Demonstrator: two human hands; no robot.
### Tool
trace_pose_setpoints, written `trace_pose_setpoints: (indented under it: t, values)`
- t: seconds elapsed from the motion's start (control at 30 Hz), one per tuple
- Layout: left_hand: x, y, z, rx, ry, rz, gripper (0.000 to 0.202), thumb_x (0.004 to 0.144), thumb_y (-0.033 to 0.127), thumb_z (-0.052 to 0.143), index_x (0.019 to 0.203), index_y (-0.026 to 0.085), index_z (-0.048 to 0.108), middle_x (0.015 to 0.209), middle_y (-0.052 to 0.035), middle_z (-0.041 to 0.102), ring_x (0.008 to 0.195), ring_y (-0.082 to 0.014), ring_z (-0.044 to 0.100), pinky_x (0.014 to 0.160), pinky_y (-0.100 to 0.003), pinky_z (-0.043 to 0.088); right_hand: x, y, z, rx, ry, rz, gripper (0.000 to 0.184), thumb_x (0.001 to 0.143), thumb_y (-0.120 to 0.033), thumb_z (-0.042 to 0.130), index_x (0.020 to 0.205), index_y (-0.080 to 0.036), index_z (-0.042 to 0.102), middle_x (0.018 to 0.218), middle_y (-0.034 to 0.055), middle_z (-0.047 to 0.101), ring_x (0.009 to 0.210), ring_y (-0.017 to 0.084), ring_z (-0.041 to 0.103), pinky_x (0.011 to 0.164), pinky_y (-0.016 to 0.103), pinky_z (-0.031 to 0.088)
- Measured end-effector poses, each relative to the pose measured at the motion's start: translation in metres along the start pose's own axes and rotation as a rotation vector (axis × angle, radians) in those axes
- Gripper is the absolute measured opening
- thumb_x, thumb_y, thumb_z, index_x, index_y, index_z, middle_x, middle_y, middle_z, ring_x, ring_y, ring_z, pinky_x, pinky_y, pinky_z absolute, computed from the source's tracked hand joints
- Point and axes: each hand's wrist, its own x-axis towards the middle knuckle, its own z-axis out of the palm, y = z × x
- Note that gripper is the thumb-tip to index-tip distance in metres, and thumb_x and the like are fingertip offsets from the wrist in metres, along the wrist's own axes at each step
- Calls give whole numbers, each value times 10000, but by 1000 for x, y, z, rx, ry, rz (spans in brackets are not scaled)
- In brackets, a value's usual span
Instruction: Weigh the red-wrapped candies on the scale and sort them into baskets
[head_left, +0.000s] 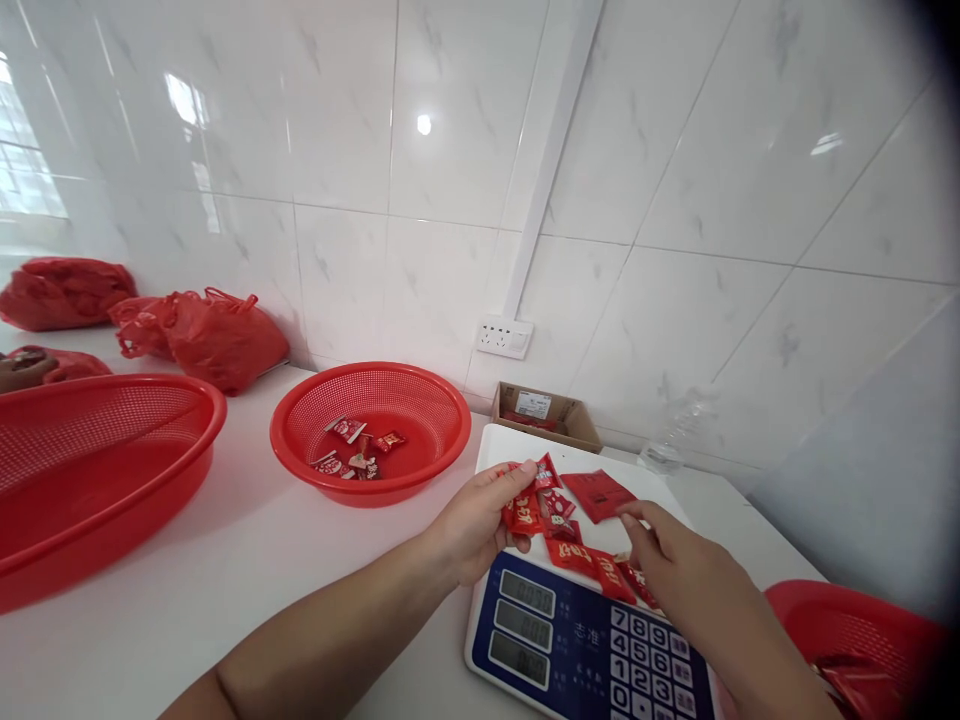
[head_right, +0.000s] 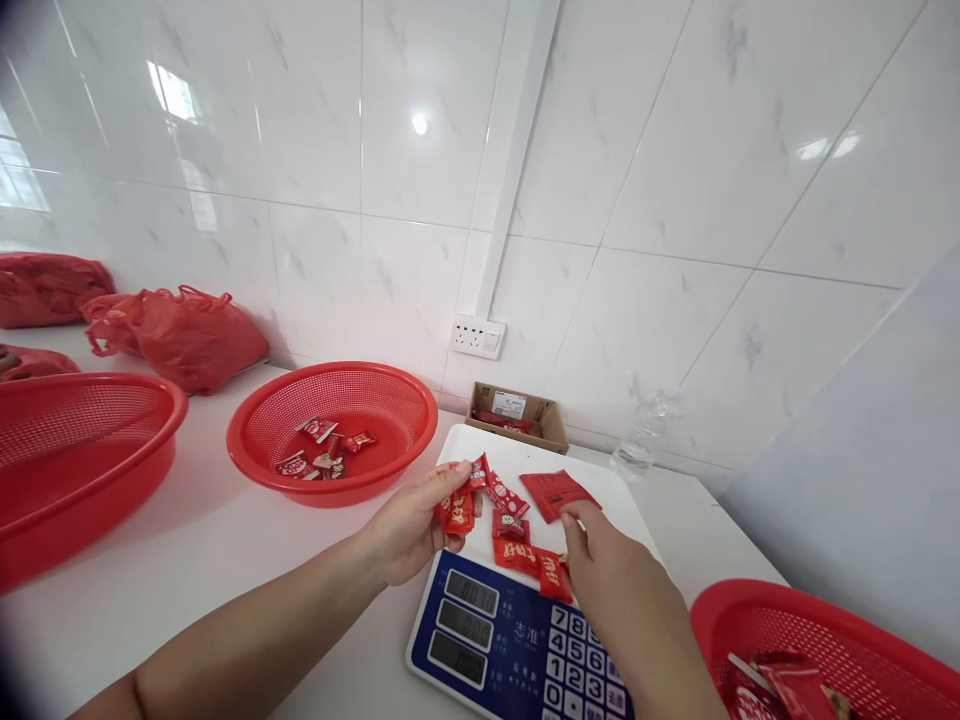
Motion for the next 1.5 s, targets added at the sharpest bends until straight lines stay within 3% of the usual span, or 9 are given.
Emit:
trace_pose_setpoints:
  t: [0.13, 0.33, 0.53, 0.73, 0.9, 1.03, 1.27, 1.37, 1.5]
  values:
    - [1, -2, -1, 6, -11, 2, 465, 603, 545, 767, 762, 140, 600, 627, 6, 599, 485, -72, 503, 396, -173, 365, -1, -2, 4, -38, -62, -68, 397, 898, -415, 250, 894, -293, 627, 791, 50, 726, 759, 266, 666, 650, 350, 457]
    - [1, -1, -1, 3, -13, 4, 445, 629, 529, 757, 776, 140, 597, 630, 6, 601, 491, -74, 515, 407, -174, 375, 3, -11, 4, -37, -82, -25, 487, 919, -364, 194, 1271, -263, 515, 1161, 87, 673, 1023, 275, 629, 809, 374, 458]
    - [1, 0, -1, -3, -7, 2, 479, 588, 550, 775, 758, 140, 596, 616, 7, 600, 487, -71, 512, 396, -164, 364, 3, -2, -3, -135, -36, 50, 496, 923, -368, 193, 1299, -281, 506, 1143, 91, 681, 1014, 297, 644, 757, 396, 490]
    - [2, -1, -2, -8, -9, 2, 474, 584, 545, 778, 754, 140, 599, 598, 10, 595, 475, -72, 506, 392, -167, 368, 11, 1, 14, -53, 22, -57, 492, 910, -280, 225, 1281, -200, 537, 1156, 105, 680, 1022, 270, 647, 844, 384, 486]
    - [1, -1, -1, -10, -9, 7, 401, 669, 501, 739, 755, 135, 601, 603, 3, 597, 476, -73, 516, 395, -164, 361, 6, -9, 17, 146, 58, -121, 453, 889, -360, 315, 1251, -234, 556, 1226, 65, 644, 1092, 250, 611, 911, 377, 473]
    - [1, -1, -1, -16, -13, 9, 389, 684, 490, 732, 770, 133, 606, 617, -2, 611, 486, -78, 531, 398, -165, 367, 4, -15, 21, 275, 8, -244, 498, 865, -450, 376, 1272, -209, 532, 1296, 76, 587, 1183, 256, 541, 979, 397, 435]
    - [2, -1, -2, -20, -12, 21, 405, 662, 500, 744, 763, 138, 595, 611, 6, 606, 479, -76, 523, 390, -166, 355, 11, -1, 32, 175, 26, -355, 538, 860, -444, 440, 1338, -201, 481, 1434, 106, 432, 1334, 278, 369, 1074, 469, 330]
    - [2, -1, -2, -17, -13, 14, 399, 674, 498, 735, 774, 138, 596, 617, 3, 608, 482, -78, 525, 394, -168, 356, 10, 4, 33, 148, 7, -322, 588, 819, -427, 537, 1362, -218, 460, 1446, 110, 423, 1347, 287, 354, 1077, 479, 326]
    - [2, -1, -3, -8, -29, 21, 404, 677, 505, 730, 779, 136, 603, 617, 3, 605, 479, -76, 519, 400, -173, 358, 3, -4, 34, 171, -59, -313, 609, 819, -436, 543, 1381, -226, 439, 1485, 103, 372, 1367, 270, 325, 1084, 459, 326]
